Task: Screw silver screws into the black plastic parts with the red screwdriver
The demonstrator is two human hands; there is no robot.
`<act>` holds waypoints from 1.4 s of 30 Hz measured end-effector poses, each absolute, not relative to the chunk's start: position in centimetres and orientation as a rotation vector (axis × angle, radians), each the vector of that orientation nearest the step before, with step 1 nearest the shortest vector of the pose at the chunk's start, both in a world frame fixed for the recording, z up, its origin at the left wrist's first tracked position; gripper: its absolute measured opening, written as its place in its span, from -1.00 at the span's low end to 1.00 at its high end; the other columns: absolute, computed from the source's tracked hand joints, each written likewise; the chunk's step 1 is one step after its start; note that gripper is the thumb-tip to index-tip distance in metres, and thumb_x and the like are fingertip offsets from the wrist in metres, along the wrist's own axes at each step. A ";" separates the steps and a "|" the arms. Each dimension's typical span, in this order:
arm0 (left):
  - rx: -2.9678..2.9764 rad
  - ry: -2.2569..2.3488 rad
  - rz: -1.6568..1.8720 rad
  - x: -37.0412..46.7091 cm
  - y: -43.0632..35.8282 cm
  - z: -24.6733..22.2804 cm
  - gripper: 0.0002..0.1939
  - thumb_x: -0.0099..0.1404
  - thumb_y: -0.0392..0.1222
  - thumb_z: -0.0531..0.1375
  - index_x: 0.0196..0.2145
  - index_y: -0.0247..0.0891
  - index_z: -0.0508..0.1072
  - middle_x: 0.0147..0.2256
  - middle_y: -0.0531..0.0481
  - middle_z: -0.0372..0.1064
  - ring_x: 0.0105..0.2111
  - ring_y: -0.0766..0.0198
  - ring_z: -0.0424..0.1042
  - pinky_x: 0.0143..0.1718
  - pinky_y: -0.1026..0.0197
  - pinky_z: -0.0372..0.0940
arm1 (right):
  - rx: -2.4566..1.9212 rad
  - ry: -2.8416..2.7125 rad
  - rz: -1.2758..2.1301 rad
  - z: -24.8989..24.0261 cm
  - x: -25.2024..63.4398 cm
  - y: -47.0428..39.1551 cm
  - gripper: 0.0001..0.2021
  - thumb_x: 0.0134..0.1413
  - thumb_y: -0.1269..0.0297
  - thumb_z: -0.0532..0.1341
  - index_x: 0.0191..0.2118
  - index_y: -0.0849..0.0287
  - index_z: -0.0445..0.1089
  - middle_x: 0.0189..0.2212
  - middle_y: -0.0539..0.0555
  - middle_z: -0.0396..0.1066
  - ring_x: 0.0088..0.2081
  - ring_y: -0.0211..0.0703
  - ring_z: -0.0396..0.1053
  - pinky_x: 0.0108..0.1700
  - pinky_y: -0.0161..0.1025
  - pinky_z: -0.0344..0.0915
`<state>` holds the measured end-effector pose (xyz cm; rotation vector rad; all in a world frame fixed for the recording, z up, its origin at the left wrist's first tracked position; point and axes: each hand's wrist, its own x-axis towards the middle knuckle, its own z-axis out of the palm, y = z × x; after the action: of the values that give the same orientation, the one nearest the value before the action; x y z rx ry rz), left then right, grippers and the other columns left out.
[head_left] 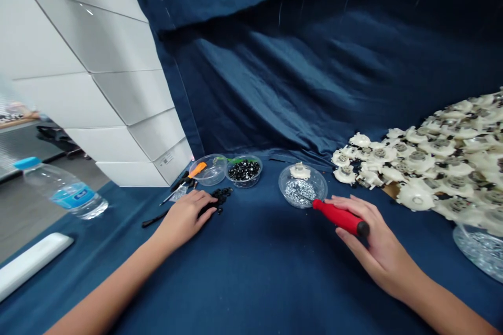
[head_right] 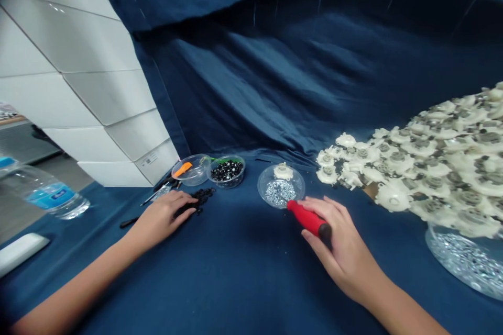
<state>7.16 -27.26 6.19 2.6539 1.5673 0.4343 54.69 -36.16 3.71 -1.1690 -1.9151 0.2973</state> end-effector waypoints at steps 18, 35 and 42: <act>2.329 1.647 0.758 8.6 -28.5 6.9 -0.67 0.48 0.15 0.24 -0.14 -0.15 0.58 -0.14 -0.09 0.60 -0.13 0.01 0.56 -0.09 0.04 0.46 | -1.203 -2.012 0.384 3.5 53.0 -37.0 -0.44 0.39 0.19 0.29 0.41 -0.33 0.26 0.45 0.04 0.21 0.39 0.22 0.25 0.35 0.31 0.27; 1.165 0.755 0.794 23.2 -27.0 4.1 -0.66 0.50 0.06 0.31 0.00 -0.26 0.46 -0.19 -0.06 0.43 -0.22 0.22 0.43 -0.24 0.18 0.46 | -1.031 -1.059 1.112 1.9 54.4 -33.8 -0.52 0.51 -0.08 -0.03 0.25 -0.04 0.47 0.14 0.20 0.60 0.13 0.21 0.59 0.07 0.24 0.59; 1.191 0.714 0.751 22.6 -26.9 3.5 -0.67 0.53 0.03 0.28 0.06 -0.27 0.52 -0.25 -0.02 0.40 -0.33 0.26 0.44 -0.24 0.16 0.44 | -1.019 -1.012 1.229 1.6 54.5 -34.6 -0.56 0.45 -0.02 0.05 0.15 -0.05 0.59 0.08 0.24 0.63 0.04 0.26 0.63 0.03 0.22 0.61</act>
<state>22.62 -26.94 3.48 1.1914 0.7137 0.7506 54.49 -34.63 1.65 -1.0194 -1.0117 1.2288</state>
